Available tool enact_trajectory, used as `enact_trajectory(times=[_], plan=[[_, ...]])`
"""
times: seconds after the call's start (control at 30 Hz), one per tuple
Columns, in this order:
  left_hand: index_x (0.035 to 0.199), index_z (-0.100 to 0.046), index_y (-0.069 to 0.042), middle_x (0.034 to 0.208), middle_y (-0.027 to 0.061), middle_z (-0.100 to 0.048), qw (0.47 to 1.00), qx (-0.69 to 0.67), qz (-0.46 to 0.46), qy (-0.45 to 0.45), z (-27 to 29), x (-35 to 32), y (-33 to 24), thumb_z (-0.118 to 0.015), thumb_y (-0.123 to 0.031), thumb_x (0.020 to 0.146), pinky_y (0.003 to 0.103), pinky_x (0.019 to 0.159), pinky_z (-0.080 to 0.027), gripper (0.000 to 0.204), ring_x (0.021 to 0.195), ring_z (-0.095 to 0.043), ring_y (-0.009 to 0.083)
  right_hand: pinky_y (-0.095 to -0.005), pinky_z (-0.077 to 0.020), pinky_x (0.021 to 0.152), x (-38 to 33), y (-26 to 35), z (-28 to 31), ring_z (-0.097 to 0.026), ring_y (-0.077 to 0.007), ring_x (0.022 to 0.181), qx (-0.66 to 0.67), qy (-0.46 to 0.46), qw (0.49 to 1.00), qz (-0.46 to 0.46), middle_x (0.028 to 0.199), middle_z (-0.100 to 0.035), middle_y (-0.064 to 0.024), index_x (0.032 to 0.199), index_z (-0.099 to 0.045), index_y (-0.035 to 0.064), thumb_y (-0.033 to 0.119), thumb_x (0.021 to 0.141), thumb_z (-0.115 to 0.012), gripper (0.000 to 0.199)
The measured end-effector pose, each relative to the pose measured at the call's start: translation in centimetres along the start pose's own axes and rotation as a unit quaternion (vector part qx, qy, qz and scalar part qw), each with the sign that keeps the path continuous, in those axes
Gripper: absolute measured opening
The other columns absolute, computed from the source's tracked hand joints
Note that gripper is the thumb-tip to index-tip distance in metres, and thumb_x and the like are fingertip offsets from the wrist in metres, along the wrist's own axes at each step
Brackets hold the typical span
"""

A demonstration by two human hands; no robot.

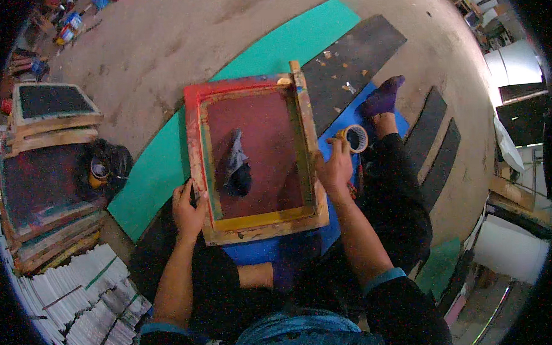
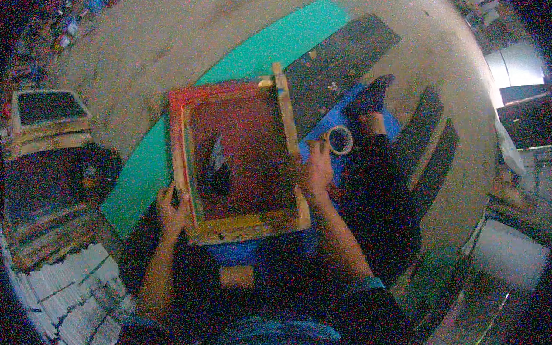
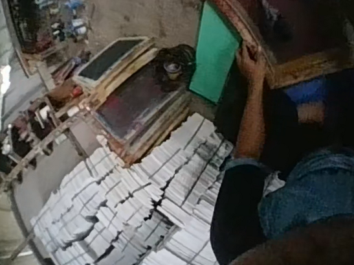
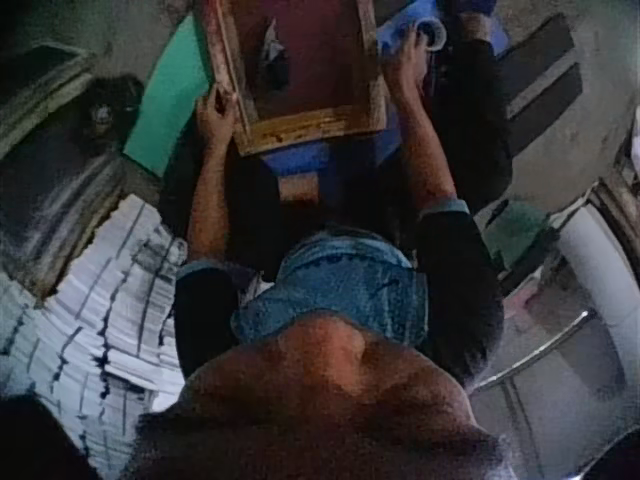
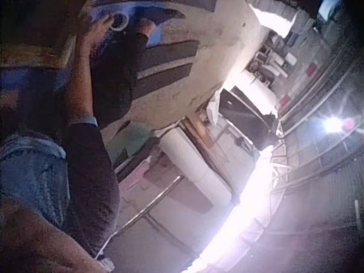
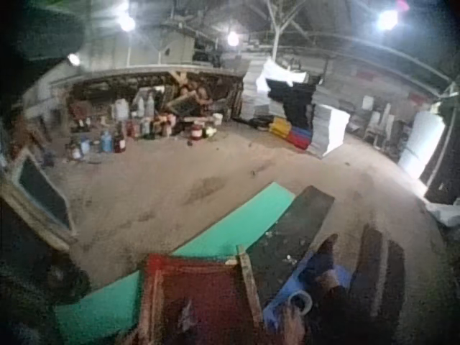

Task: The person sits on the floor and applies yellow tape to the edges of a wooden screen printing frame. They wipe the frame with a cloth, then repeatedly measure, cut, and press tape along each side of the frame.

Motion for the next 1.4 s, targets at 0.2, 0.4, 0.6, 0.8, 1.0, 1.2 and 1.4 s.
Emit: enact_trajectory(times=[0.2, 0.4, 0.6, 0.8, 1.0, 1.2, 1.4], plan=[[0.129, -0.063, -0.005, 0.116, 0.0188, -0.058, 0.999, 0.012, -0.020, -0.031, 1.1, -0.7, -1.4, -0.073, -0.028, 0.088, 0.045, 0.098, -0.045, 0.048, 0.113, -0.055, 0.0369, -0.0489, -0.0530, 0.084, 0.7, -8.9, -0.5, -0.062, -0.0409, 0.105, -0.040, 0.095, 0.989, -0.103, 0.132, -0.052, -0.0166, 0.123, -0.054, 0.0099, 0.011, 0.078, -0.074, 0.049], [0.123, -0.066, -0.004, 0.111, 0.0165, -0.061, 0.996, -0.055, -0.039, -0.051, 2.5, -2.1, -4.1, -0.074, -0.022, 0.088, 0.042, 0.094, -0.047, 0.040, 0.107, -0.059, 0.0339, -0.0479, -0.0536, 0.079, 0.9, -12.9, -3.4, -0.064, -0.0395, 0.099, 0.016, 0.037, 0.999, 0.014, 0.109, -0.065, -0.0179, 0.104, -0.064, 0.0033, 0.005, 0.085, -0.066, 0.019], [0.120, -0.068, -0.003, 0.106, 0.0095, -0.070, 0.942, -0.327, 0.073, 0.008, 0.0, -2.8, -9.6, -0.071, -0.026, 0.094, 0.034, 0.083, -0.052, 0.035, 0.096, -0.067, 0.0222, -0.0384, -0.0544, 0.075, 1.6, -6.6, 5.6, -0.069, -0.0332, 0.084, 0.309, 0.043, 0.950, -0.007, 0.093, -0.069, -0.0158, 0.098, -0.067, 0.0007, -0.002, 0.085, -0.068, 0.013], [0.136, -0.058, -0.003, 0.115, 0.0100, -0.069, 0.788, -0.577, 0.127, 0.177, -1.0, -2.5, -22.7, -0.058, -0.039, 0.102, 0.030, 0.086, -0.053, 0.050, 0.102, -0.066, 0.0166, -0.0334, -0.0549, 0.075, -1.2, 2.7, 15.5, -0.069, -0.0236, 0.083, 0.316, -0.005, 0.930, 0.188, 0.097, -0.068, -0.0144, 0.102, -0.065, 0.0009, -0.005, 0.081, -0.074, 0.023], [0.140, -0.054, 0.000, 0.124, 0.0109, -0.065, 0.775, -0.614, 0.080, 0.126, 1.1, -2.8, -27.5, -0.051, -0.040, 0.105, 0.032, 0.092, -0.051, 0.053, 0.108, -0.064, 0.0181, -0.0332, -0.0548, 0.074, -2.7, 6.5, 17.6, -0.068, -0.0239, 0.082, 0.343, 0.011, 0.919, 0.192, 0.096, -0.068, -0.0136, 0.101, -0.065, 0.0003, -0.007, 0.080, -0.074, 0.024], [0.140, -0.054, 0.002, 0.127, 0.0117, -0.064, 0.782, -0.606, 0.101, 0.105, 2.3, -4.0, -27.8, -0.048, -0.038, 0.107, 0.033, 0.095, -0.051, 0.052, 0.110, -0.064, 0.0195, -0.0332, -0.0543, 0.074, -3.7, 6.9, 16.6, -0.068, -0.0240, 0.082, 0.325, 0.010, 0.925, 0.199, 0.094, -0.068, -0.0127, 0.102, -0.066, 0.0006, -0.003, 0.081, -0.076, 0.023], [0.137, -0.056, 0.003, 0.120, 0.0112, -0.067, 0.780, -0.615, 0.086, 0.076, 2.5, -5.5, -27.2, -0.052, -0.033, 0.105, 0.032, 0.094, -0.052, 0.048, 0.105, -0.065, 0.0172, -0.0324, -0.0541, 0.073, -4.9, 7.5, 17.2, -0.068, -0.0246, 0.082, 0.322, 0.014, 0.929, 0.184, 0.093, -0.068, -0.0128, 0.100, -0.067, 0.0004, -0.004, 0.080, -0.076, 0.023]])
Point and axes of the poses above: each hand's wrist, its own x-axis towards the middle knuckle, its own z-axis out of the back of the hand, y = z × x, the point moved 8 cm from there along x, towards the middle knuckle
